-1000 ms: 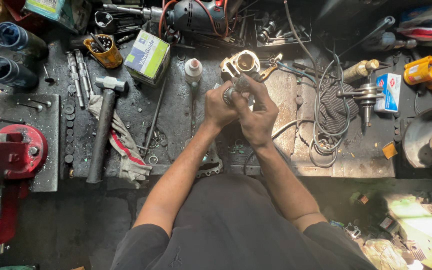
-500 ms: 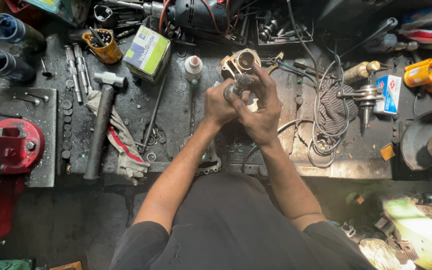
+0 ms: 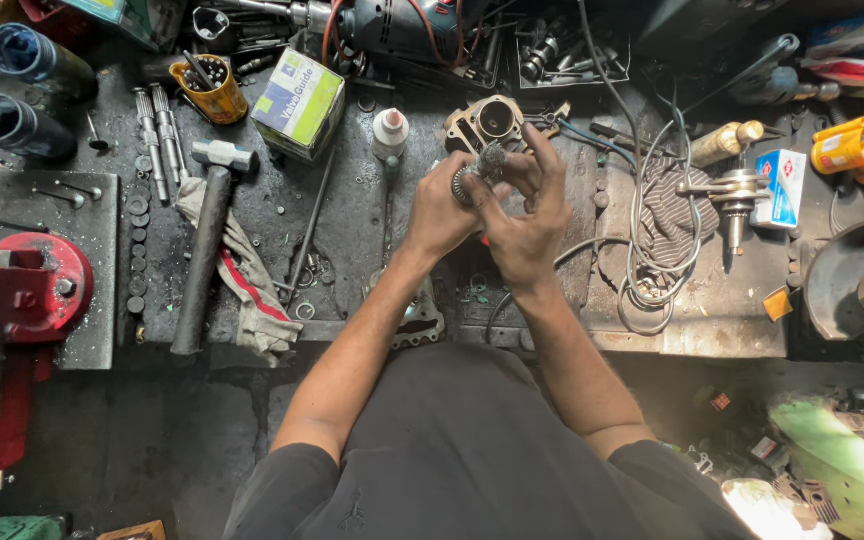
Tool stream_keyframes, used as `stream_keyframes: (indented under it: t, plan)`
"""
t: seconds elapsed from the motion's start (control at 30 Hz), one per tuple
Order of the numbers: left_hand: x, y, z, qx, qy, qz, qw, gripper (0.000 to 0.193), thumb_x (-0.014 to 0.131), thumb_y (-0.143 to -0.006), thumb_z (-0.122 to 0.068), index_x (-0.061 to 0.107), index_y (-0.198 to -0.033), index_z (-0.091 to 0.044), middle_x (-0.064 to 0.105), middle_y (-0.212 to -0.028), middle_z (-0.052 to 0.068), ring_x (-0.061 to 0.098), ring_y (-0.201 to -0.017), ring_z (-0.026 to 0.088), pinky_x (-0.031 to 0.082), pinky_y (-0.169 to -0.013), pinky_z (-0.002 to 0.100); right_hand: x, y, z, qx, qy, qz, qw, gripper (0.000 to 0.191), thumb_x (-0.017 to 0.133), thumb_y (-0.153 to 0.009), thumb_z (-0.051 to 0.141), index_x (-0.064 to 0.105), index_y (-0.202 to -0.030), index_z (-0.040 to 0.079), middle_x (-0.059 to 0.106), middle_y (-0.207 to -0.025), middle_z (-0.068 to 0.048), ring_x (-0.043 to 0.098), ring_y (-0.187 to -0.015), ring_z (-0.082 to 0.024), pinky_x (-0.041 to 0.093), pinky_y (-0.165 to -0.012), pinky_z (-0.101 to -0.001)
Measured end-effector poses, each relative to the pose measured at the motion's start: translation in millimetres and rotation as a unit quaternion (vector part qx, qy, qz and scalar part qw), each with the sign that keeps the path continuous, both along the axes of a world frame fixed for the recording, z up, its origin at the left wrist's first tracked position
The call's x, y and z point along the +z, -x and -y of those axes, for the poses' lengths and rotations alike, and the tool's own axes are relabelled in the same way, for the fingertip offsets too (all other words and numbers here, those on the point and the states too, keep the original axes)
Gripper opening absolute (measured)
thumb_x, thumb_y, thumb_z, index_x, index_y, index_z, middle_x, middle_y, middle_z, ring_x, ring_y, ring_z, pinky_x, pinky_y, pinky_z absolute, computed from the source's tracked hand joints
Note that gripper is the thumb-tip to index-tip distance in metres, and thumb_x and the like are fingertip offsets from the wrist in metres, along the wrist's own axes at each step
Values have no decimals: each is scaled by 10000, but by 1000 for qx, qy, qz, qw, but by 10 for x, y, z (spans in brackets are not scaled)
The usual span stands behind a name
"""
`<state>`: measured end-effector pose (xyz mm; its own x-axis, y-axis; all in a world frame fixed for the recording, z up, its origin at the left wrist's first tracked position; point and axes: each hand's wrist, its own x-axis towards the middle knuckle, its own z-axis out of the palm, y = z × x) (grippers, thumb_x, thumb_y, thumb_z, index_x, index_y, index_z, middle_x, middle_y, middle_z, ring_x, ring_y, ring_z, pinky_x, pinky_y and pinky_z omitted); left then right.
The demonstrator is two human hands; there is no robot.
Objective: The person holds a small engine cylinder head on the workbench and grinds its surface with a handheld die grinder, repositioning the head repeatedly. They then pick up a piston, handle and turn it, and finally lift and turn the cylinder head over in their hands.
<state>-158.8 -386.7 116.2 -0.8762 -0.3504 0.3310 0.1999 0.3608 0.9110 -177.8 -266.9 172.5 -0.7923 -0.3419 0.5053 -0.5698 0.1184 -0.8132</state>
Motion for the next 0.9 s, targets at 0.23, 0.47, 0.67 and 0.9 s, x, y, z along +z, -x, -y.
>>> stream_keyframes:
  t: [0.23,0.47,0.67,0.9]
  plan:
    - [-141,-163,380,-264,-194,15,945,704,760,-929,-107,402,-1532,-52,551,-1451,117,542,-1341,213,467,-1126,361,-48,-28,-16,35,51,25,998,789,833,-956,-23,337,-1566,40,664,-1238,-130,694,-1171,-200,601,-1076,-337]
    - [-397,-157,298,-233,-274,-15,933,503,627,-951,61,498,-1432,-6,598,-1359,102,564,-1295,168,481,-1117,316,-136,-31,53,29,90,-8,996,799,792,-990,-56,283,-1592,72,665,-1233,-127,726,-1147,-205,590,-992,-327]
    - [-452,-94,157,-187,-320,-41,928,469,720,-887,92,489,-1277,-30,593,-1175,67,626,-1090,138,591,-908,298,-166,-42,67,20,102,-2,995,839,780,-999,-65,222,-1607,91,646,-1245,-164,725,-1165,-231,609,-1019,-339]
    - [-350,-77,-45,-75,-270,-64,958,539,806,-847,57,434,-1225,-41,562,-1131,75,626,-1006,151,593,-754,293,-228,-30,74,63,139,5,988,865,745,-1015,-76,171,-1618,156,667,-1296,-177,718,-1112,-220,613,-1021,-330]
